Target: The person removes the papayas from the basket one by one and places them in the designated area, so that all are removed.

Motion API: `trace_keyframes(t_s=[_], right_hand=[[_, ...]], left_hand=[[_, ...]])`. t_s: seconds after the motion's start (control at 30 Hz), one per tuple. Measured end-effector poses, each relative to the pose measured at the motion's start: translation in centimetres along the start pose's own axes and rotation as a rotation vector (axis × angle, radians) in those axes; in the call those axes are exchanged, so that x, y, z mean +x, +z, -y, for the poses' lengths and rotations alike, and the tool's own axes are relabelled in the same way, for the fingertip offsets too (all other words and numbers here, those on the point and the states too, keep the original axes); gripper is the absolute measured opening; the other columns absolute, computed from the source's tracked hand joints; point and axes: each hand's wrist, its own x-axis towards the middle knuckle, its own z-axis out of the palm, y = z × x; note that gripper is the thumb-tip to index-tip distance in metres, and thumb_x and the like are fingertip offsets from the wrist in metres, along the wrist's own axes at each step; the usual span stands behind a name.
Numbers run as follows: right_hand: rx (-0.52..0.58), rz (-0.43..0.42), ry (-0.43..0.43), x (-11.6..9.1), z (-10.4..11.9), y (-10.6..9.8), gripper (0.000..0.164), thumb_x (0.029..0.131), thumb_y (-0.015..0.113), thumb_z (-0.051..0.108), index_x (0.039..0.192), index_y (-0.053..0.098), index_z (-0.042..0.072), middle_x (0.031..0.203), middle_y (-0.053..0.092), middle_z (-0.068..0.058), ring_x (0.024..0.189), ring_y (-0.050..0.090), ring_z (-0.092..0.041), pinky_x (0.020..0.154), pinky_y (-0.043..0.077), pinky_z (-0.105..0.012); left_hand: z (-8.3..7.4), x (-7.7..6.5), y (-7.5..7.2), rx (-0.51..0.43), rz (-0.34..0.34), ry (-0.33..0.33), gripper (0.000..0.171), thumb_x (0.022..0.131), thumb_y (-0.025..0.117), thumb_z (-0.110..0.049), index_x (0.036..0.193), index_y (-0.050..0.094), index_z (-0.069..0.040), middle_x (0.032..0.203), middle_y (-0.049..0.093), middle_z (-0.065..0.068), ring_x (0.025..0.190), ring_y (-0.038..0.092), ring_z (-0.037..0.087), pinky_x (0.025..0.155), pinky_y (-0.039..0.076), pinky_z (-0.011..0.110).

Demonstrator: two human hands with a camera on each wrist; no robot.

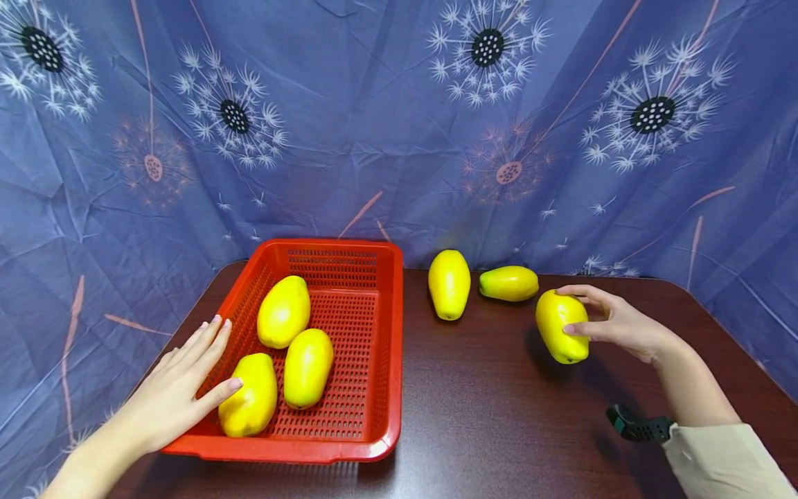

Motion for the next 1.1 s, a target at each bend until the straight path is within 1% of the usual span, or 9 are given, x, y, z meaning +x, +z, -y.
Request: trace_keyframes(t_s=[0.13,0.27,0.3,0.47,0.57,0.77,0.87,1.0,1.1], right_hand=[[0.034,0.005,0.017,0.4,-1.0,-0.3,0.052,0.086,0.064,0.004,0.133,0.042,0.010,0.119,0.042,-0.018,0.091,0.060,-0.020,0.074,0.054,-0.039],[0.073,0.010,0.044,0.9,-2.0,-0.6,0.051,0.087,0.062,0.004,0.133,0.040,0.011,0.123,0.035,-0.023,0.088,0.061,-0.022,0.073,0.054,-0.040],[0.082,0.003,0.062,1.0,-2.2,-0.6,0.051,0.087,0.062,0.005,0.133,0.040,0.012,0.125,0.033,-0.024,0.089,0.061,-0.021,0.073,0.054,-0.040],[0.076,0.004,0.095,1.7,-3.1,-1.0,0.054,0.089,0.061,0.010,0.136,0.035,0.012,0.131,0.027,-0.030,0.092,0.058,-0.020,0.074,0.054,-0.038],[0.074,-0.018,0.122,2.1,-3.4,-1.3,0.053,0.089,0.061,0.011,0.136,0.035,0.015,0.132,0.026,-0.030,0.092,0.056,-0.019,0.074,0.053,-0.036],[0.091,-0.051,0.141,3.2,-4.1,-1.8,0.048,0.092,0.059,0.013,0.133,0.037,0.022,0.128,0.029,-0.027,0.090,0.055,-0.017,0.072,0.052,-0.035],[0.088,-0.053,0.150,3.7,-4.4,-2.0,0.049,0.092,0.059,0.014,0.134,0.036,0.021,0.129,0.028,-0.027,0.091,0.054,-0.017,0.073,0.052,-0.035],[0.076,-0.066,0.161,4.3,-4.8,-2.2,0.052,0.091,0.060,0.015,0.136,0.033,0.016,0.132,0.026,-0.028,0.092,0.052,-0.018,0.074,0.051,-0.036],[0.072,-0.077,0.168,4.6,-5.0,-2.3,0.053,0.090,0.061,0.015,0.136,0.035,0.016,0.133,0.025,-0.030,0.093,0.051,-0.018,0.073,0.051,-0.036]], left_hand=[[0.1,0.0,0.0,-0.001,-0.004,0.001,0.079,0.089,0.059,-0.041,0.149,0.020,-0.007,0.154,0.014,0.014,0.142,0.006,0.027,0.101,0.016,0.066],[0.2,0.0,-0.1,0.002,-0.003,-0.005,0.079,0.088,0.059,-0.041,0.149,0.021,-0.006,0.154,0.015,0.015,0.141,0.008,0.030,0.099,0.018,0.066],[0.2,0.0,-0.1,0.003,-0.002,-0.007,0.079,0.088,0.059,-0.041,0.148,0.022,-0.006,0.154,0.015,0.015,0.141,0.009,0.031,0.099,0.019,0.066],[0.2,0.0,-0.1,0.001,0.010,-0.015,0.079,0.089,0.059,-0.041,0.149,0.020,-0.006,0.154,0.014,0.015,0.142,0.007,0.029,0.100,0.016,0.066],[0.2,0.0,-0.1,-0.001,0.013,-0.015,0.080,0.089,0.058,-0.042,0.149,0.020,-0.006,0.154,0.014,0.015,0.142,0.006,0.028,0.101,0.016,0.066],[0.2,0.1,-0.1,0.006,0.002,-0.009,0.080,0.088,0.060,-0.042,0.148,0.021,-0.006,0.154,0.016,0.016,0.141,0.009,0.030,0.099,0.019,0.066],[0.2,0.1,-0.1,0.001,0.009,-0.013,0.080,0.088,0.060,-0.042,0.149,0.021,-0.007,0.154,0.015,0.015,0.141,0.009,0.031,0.100,0.018,0.066],[0.2,0.1,0.0,0.005,0.006,-0.011,0.080,0.088,0.059,-0.042,0.149,0.021,-0.007,0.154,0.015,0.015,0.141,0.009,0.030,0.100,0.018,0.066],[0.2,0.1,0.0,0.010,-0.004,-0.005,0.079,0.088,0.059,-0.041,0.149,0.021,-0.007,0.154,0.015,0.015,0.142,0.008,0.029,0.100,0.018,0.065]])
